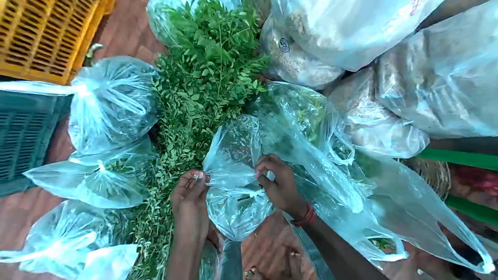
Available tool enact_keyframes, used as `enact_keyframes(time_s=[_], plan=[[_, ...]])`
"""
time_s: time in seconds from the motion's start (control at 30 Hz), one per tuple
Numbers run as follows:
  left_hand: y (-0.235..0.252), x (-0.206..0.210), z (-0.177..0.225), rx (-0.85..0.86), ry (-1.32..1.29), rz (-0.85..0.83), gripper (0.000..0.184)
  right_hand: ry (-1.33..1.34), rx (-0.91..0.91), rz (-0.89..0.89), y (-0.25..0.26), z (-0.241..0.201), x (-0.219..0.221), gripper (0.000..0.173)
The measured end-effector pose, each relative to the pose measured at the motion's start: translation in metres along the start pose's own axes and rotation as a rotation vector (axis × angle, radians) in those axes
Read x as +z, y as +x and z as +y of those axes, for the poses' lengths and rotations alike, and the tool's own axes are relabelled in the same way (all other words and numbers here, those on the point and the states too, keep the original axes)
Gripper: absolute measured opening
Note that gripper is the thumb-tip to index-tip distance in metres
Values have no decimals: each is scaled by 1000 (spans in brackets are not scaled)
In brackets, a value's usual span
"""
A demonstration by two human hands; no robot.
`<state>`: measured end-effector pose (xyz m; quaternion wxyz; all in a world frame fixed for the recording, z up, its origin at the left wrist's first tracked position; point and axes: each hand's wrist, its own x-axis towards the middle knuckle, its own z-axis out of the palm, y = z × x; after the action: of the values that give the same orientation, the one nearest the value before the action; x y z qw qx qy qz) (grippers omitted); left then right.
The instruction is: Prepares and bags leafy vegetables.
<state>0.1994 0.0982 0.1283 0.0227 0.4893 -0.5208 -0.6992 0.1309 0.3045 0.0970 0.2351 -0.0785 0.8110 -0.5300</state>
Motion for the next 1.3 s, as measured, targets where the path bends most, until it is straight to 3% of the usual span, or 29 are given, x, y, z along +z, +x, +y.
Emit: enact_keyframes(time_s=[0.13,0.23,0.37,0.47,0.57,0.8,0.9,1.03,1.2,1.3], plan=[[-11,-2,7,139,52,-149,25,206,169,24,-8,-2,-11,24],[-43,-1,13,184,246,-335,40,149,54,7,-16,-9,-21,20],[-112,0,4,135,346,-475,52,312,-31,-193,-54,-49,-35,19],[-156,-5,2,131,368,-437,51,221,-8,-268,-88,-78,-43,20],[-183,-11,-13,98,334,-409,37,135,61,-315,-116,-81,-46,15],[-180,-13,-55,64,279,-306,13,-4,195,-323,-140,-59,-36,24],[-180,-11,-58,105,302,-304,9,-16,146,-297,-141,-58,-35,15],[-181,-8,-56,227,454,-270,8,-19,89,-326,-132,-62,-38,33],[-182,-10,-62,367,592,-293,13,-85,-98,-614,-90,-55,-51,7],[-182,-13,-67,335,481,-310,8,-160,-296,-688,-70,-50,-47,7]])
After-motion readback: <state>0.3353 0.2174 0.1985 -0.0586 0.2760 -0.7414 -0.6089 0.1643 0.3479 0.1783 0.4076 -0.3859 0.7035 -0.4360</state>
